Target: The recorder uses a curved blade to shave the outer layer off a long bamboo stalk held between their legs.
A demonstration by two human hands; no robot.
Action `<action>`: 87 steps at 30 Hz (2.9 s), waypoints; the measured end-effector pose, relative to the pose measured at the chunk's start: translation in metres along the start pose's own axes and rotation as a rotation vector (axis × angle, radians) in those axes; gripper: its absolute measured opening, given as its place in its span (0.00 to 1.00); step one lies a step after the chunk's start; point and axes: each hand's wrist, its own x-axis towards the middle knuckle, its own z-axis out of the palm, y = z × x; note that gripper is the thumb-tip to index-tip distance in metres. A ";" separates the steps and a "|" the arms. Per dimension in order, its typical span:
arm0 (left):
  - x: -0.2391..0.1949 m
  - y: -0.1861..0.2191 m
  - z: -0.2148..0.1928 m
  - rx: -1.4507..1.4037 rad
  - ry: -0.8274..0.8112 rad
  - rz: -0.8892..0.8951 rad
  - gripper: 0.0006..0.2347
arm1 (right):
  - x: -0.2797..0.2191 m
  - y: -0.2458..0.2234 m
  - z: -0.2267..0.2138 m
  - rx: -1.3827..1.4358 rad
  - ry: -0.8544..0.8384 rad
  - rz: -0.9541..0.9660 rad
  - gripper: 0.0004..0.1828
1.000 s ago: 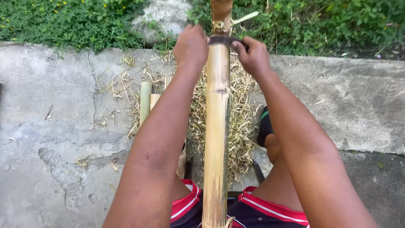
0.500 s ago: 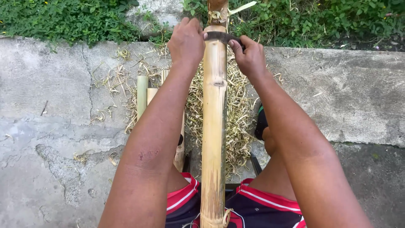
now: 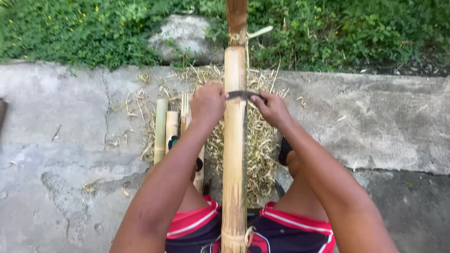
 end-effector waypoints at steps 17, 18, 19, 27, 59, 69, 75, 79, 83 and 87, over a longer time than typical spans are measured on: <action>0.122 -0.006 0.034 -0.100 0.032 -0.097 0.06 | 0.117 0.007 0.008 -0.038 0.134 0.046 0.24; 0.128 -0.005 0.035 -0.098 0.023 -0.103 0.06 | 0.123 0.010 0.010 -0.036 0.127 0.053 0.24; 0.134 -0.005 0.036 -0.126 0.053 -0.112 0.05 | 0.130 0.012 0.012 -0.050 0.141 0.075 0.24; 0.145 -0.014 0.047 -0.092 0.233 -0.025 0.05 | 0.132 0.024 0.026 -0.046 0.233 -0.033 0.25; 0.090 0.005 0.027 -0.026 0.044 -0.134 0.07 | 0.080 0.001 0.015 0.002 0.235 -0.026 0.23; 0.144 0.004 0.035 -0.039 0.026 -0.140 0.06 | 0.133 0.019 0.030 -0.019 0.280 0.004 0.24; 0.132 0.003 0.033 0.023 0.131 -0.047 0.06 | 0.120 0.017 0.028 -0.008 0.261 0.083 0.22; 0.109 0.004 0.033 -0.025 0.062 -0.102 0.06 | 0.096 0.015 0.029 -0.023 0.293 -0.011 0.23; 0.111 0.006 0.026 0.019 0.054 -0.099 0.07 | 0.088 0.000 0.019 -0.013 0.292 0.035 0.22; 0.092 0.004 0.025 0.019 0.023 -0.092 0.08 | 0.067 0.004 0.025 -0.064 0.242 0.036 0.23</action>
